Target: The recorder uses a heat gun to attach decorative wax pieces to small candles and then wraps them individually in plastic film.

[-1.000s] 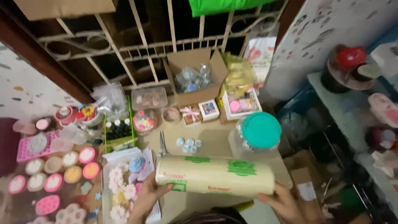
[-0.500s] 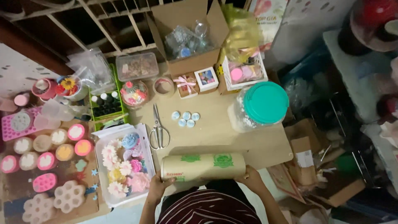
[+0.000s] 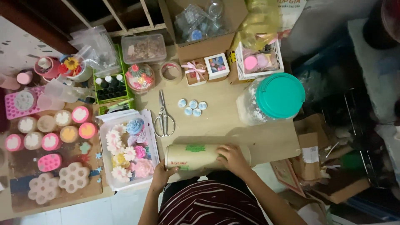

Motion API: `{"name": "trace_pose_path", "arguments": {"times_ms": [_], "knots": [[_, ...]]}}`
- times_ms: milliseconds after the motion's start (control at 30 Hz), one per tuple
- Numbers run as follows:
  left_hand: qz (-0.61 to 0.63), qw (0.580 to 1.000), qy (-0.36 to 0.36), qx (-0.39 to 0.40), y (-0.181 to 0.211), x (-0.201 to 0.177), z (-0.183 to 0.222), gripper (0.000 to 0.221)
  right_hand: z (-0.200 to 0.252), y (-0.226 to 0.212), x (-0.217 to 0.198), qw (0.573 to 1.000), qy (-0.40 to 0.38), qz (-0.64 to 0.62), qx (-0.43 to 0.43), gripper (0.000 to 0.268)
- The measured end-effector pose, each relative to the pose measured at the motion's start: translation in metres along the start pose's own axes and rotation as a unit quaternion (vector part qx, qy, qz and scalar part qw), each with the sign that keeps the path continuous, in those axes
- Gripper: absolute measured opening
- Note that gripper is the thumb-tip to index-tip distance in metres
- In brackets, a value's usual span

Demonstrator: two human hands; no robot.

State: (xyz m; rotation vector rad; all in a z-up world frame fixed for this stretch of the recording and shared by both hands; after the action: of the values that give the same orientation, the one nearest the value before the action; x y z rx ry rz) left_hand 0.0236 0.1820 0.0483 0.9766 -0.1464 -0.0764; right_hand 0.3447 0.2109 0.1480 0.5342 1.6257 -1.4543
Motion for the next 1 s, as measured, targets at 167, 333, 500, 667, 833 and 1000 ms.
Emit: {"name": "trace_pose_path", "arguments": {"times_ms": [167, 333, 500, 667, 833, 1000], "knots": [[-0.038, 0.999, 0.011, 0.0, 0.008, -0.001, -0.002, 0.04, 0.004, 0.012, 0.006, 0.998, 0.018, -0.059, -0.011, 0.024], [-0.028, 1.0, 0.004, 0.003, 0.018, 0.0, -0.004, 0.043, 0.005, 0.014, 0.004, 0.998, 0.024, -0.061, 0.002, 0.02], [-0.014, 1.0, -0.005, -0.005, 0.02, 0.0, -0.008, 0.044, -0.001, 0.025, 0.001, 0.99, 0.013, -0.141, 0.013, 0.013], [-0.013, 1.0, -0.012, -0.015, 0.018, -0.001, -0.01, 0.045, -0.03, 0.011, -0.001, 0.994, -0.091, -0.037, -0.043, 0.014], [-0.042, 0.999, -0.014, 0.006, 0.018, -0.002, -0.013, 0.043, -0.033, 0.013, 0.044, 0.964, -0.213, 0.136, -0.085, 0.013], [-0.026, 1.0, -0.014, -0.007, 0.015, -0.004, -0.017, 0.044, -0.032, -0.007, 0.051, 0.923, -0.253, 0.222, -0.186, 0.013]]}}
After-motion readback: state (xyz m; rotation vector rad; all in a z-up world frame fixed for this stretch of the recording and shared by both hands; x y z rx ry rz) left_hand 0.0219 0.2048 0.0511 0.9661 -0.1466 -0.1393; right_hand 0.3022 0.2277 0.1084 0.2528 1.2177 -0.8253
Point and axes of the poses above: each hand's wrist, its own z-axis away from the middle knuckle, its own x-axis out of the palm, y = z × x, the point moved 7 cm from there along -z, towards the middle knuckle
